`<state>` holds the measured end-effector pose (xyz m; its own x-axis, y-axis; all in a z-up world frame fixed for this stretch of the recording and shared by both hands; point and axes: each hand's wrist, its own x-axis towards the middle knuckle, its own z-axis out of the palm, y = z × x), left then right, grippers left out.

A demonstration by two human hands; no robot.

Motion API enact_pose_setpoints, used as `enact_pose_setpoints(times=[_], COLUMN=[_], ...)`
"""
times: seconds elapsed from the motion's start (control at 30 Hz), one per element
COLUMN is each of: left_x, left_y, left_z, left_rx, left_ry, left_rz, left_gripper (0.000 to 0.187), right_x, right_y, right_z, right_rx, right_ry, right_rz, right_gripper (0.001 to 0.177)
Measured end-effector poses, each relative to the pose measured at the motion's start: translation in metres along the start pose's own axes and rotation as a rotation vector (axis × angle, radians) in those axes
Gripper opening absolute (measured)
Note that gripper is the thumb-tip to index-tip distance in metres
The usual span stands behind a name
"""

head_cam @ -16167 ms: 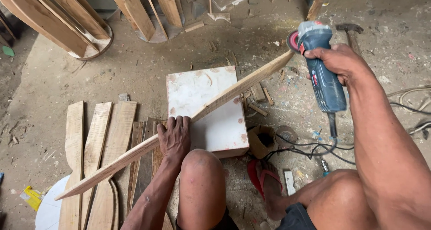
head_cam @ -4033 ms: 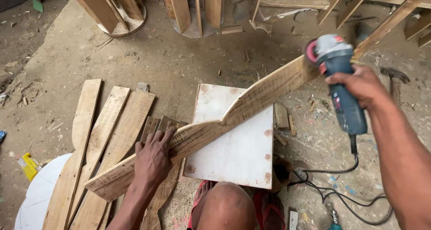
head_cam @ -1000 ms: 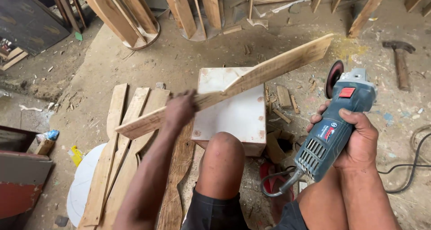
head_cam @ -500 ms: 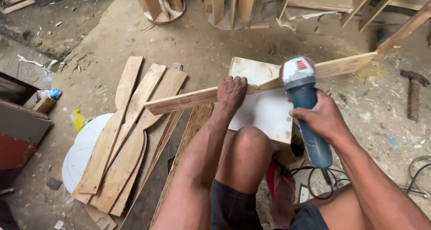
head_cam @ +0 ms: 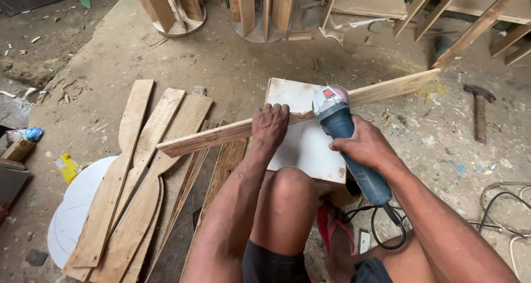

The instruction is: Sanding and shaping the edges of a curved wooden plank using an angle grinder

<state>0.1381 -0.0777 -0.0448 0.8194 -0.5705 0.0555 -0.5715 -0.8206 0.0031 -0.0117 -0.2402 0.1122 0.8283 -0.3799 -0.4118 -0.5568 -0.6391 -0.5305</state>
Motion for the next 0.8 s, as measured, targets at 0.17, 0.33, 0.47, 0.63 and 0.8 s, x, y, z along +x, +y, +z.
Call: enact_pose_setpoints(times=[0.17, 0.33, 0.47, 0.63, 0.8], left_x=[-0.005, -0.003, -0.005, -0.012, -0.027], left_y=[-0.003, -0.008, 0.0, 0.001, 0.012], left_z=[-0.008, -0.002, -0.008, -0.007, 0.017], left_rx=[0.021, 0.009, 0.04, 0.036, 0.241], left_ry=[-0.043, -0.083, -0.044, 0.054, 0.021], left_rz=[0.002, 0.025, -0.04, -0.037, -0.009], left_gripper=[0.017, 0.015, 0.017, 0.013, 0.014], right_x=[0.027, 0.05, 0.072, 0.109, 0.1], right_y=[0.039, 0.079, 0.114, 0.171, 0.193], right_z=[-0.019, -0.045, -0.077, -0.091, -0.096], right_rx=[0.164, 0.61, 0.576, 0.787, 0.978], right_ry=[0.087, 0.142, 0.129, 0.378, 0.512], right_rz=[-0.042, -0.066, 0.043, 0.063, 0.056], right_gripper=[0.062, 0.043, 0.054, 0.028, 0.027])
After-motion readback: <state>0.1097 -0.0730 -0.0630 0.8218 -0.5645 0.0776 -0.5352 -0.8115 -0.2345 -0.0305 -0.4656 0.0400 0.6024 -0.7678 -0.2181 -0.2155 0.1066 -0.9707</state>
